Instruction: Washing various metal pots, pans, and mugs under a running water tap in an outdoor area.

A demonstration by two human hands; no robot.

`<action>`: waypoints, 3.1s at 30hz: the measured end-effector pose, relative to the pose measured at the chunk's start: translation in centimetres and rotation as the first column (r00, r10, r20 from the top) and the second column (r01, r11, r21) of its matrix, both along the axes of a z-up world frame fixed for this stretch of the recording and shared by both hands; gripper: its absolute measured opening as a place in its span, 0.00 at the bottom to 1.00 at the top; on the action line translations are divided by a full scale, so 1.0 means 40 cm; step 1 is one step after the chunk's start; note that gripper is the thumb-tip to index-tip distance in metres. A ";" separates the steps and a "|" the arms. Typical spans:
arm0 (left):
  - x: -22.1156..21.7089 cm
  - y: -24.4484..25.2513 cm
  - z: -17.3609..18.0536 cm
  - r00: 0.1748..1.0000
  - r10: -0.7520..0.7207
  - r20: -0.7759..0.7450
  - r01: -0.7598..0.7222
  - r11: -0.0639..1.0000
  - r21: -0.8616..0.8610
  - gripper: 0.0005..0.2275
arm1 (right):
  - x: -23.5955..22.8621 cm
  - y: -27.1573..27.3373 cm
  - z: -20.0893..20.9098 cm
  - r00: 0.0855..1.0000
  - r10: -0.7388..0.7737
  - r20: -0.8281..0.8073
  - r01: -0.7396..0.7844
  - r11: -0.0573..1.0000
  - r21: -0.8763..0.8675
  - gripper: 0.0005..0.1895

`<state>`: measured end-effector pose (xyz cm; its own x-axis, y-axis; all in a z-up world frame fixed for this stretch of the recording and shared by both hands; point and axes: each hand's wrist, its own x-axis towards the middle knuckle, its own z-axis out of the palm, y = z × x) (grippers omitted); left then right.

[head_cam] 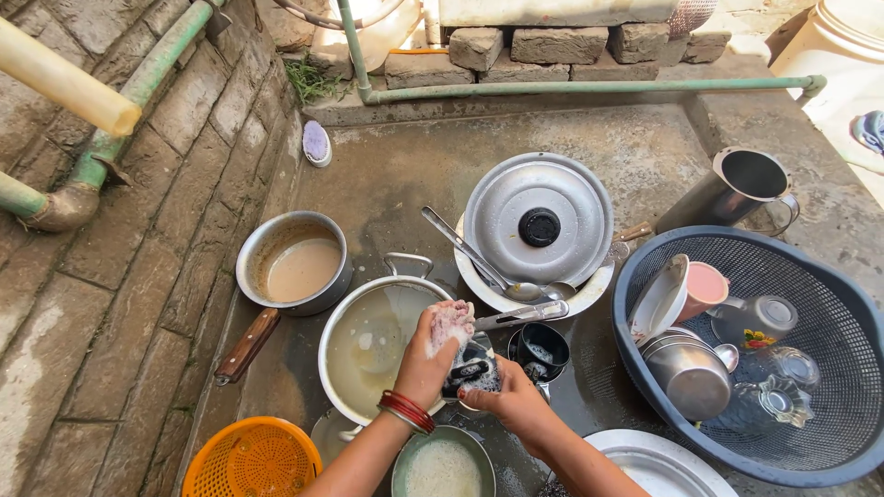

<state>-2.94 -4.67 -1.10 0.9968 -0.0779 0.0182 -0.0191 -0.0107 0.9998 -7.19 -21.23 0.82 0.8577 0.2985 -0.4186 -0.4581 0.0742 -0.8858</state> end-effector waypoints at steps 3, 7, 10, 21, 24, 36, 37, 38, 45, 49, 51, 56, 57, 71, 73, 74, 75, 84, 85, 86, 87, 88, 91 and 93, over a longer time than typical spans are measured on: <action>0.062 0.029 -0.090 0.973 -0.096 -0.211 0.076 0.992 -0.101 0.18 | 0.000 0.003 -0.011 0.988 0.099 0.115 -0.094 0.995 -0.045 0.17; 0.047 0.026 -0.031 0.954 -0.139 -0.265 0.065 0.961 -0.269 0.20 | 0.016 0.001 -0.018 0.995 0.019 0.096 -0.015 0.999 -0.039 0.17; 0.021 0.017 0.018 0.891 -0.124 -0.436 -0.063 0.919 -0.389 0.20 | 0.020 -0.004 -0.039 0.984 0.000 0.176 -0.008 0.999 0.048 0.17; -0.027 -0.029 0.018 0.941 -0.247 -0.231 0.117 0.879 -0.463 0.22 | 0.044 -0.014 -0.107 0.900 -0.393 0.189 0.414 0.906 -0.086 0.13; -0.032 -0.041 0.049 0.949 -0.285 -0.137 0.196 0.871 -0.451 0.25 | 0.041 -0.039 -0.144 0.889 -0.365 0.277 0.404 0.909 -0.101 0.13; -0.013 -0.037 0.035 0.871 -0.315 -0.377 0.032 0.801 -0.597 0.22 | 0.038 -0.063 -0.057 0.991 -0.104 0.088 0.079 0.965 0.252 0.18; -0.015 -0.042 0.021 0.870 -0.315 -0.378 0.031 0.801 -0.598 0.22 | 0.033 -0.053 -0.043 0.991 -0.104 0.087 0.079 0.965 0.251 0.18; -0.015 -0.046 0.007 0.853 -0.311 -0.420 -0.039 0.764 -0.644 0.20 | 0.029 -0.041 -0.029 0.983 -0.182 -0.013 0.177 0.935 0.306 0.19; -0.041 -0.096 -0.069 0.715 -0.160 -0.681 -0.502 0.560 -0.659 0.20 | 0.038 0.031 0.004 0.795 -0.518 -0.315 0.605 0.708 0.365 0.14; -0.043 -0.124 -0.078 0.716 -0.151 -0.681 -0.542 0.493 -0.680 0.19 | 0.053 0.022 -0.082 0.777 -0.620 -0.109 0.620 0.725 0.300 0.12; -0.042 -0.126 -0.099 0.680 -0.222 -0.699 -0.571 0.438 -0.694 0.19 | 0.063 0.014 -0.102 0.780 -0.586 0.218 0.559 0.810 0.178 0.16; -0.022 -0.122 -0.206 0.704 -0.238 -0.669 -0.517 0.474 -0.713 0.13 | 0.042 0.006 0.012 0.788 -0.244 0.566 0.484 0.813 -0.324 0.14; -0.021 -0.126 -0.211 0.674 -0.238 -0.700 -0.548 0.474 -0.689 0.13 | 0.038 0.003 0.021 0.808 -0.144 0.572 0.464 0.753 -0.466 0.14; 0.027 0.039 -0.166 0.722 -0.376 -0.581 -0.225 0.666 -0.711 0.14 | 0.087 -0.099 0.019 0.805 0.359 0.473 0.286 0.464 -0.839 0.12; 0.039 0.093 -0.164 0.726 -0.402 -0.557 -0.183 0.669 -0.721 0.15 | 0.078 -0.110 -0.012 0.760 0.414 0.501 0.320 0.433 -0.843 0.13; 0.044 0.119 -0.161 0.739 -0.401 -0.542 -0.161 0.675 -0.720 0.15 | 0.072 -0.111 -0.016 0.722 0.445 0.530 0.320 0.464 -0.826 0.16; 0.048 0.145 -0.158 0.751 -0.399 -0.525 -0.139 0.682 -0.718 0.15 | 0.065 -0.112 -0.019 0.682 0.473 0.557 0.317 0.495 -0.809 0.19; 0.050 0.263 -0.119 0.779 -0.291 -0.556 -0.204 0.720 -0.663 0.14 | 0.056 -0.076 -0.027 0.634 0.685 0.360 0.177 0.324 -0.929 0.08; 0.048 0.264 -0.118 0.778 -0.291 -0.557 -0.207 0.719 -0.663 0.14 | 0.057 -0.078 -0.030 0.634 0.686 0.358 0.175 0.324 -0.930 0.08; 0.048 0.264 -0.117 0.776 -0.280 -0.565 -0.215 0.725 -0.654 0.15 | 0.059 -0.080 -0.033 0.626 0.692 0.360 0.186 0.316 -0.930 0.09; 0.048 0.264 -0.116 0.774 -0.270 -0.573 -0.223 0.731 -0.645 0.15 | 0.061 -0.082 -0.036 0.617 0.698 0.362 0.197 0.308 -0.931 0.10; 0.049 0.261 -0.111 0.774 -0.269 -0.573 -0.225 0.730 -0.646 0.15 | 0.065 -0.086 -0.026 0.617 0.700 0.360 0.196 0.307 -0.931 0.10; 0.052 0.255 -0.106 0.733 -0.207 -0.648 -0.313 0.744 -0.591 0.14 | 0.081 -0.104 -0.013 0.635 0.708 0.308 0.174 0.257 -0.951 0.09; 0.055 0.254 -0.116 0.728 -0.193 -0.658 -0.322 0.751 -0.577 0.13 | 0.097 -0.128 -0.022 0.597 0.660 0.456 0.366 0.281 -0.887 0.16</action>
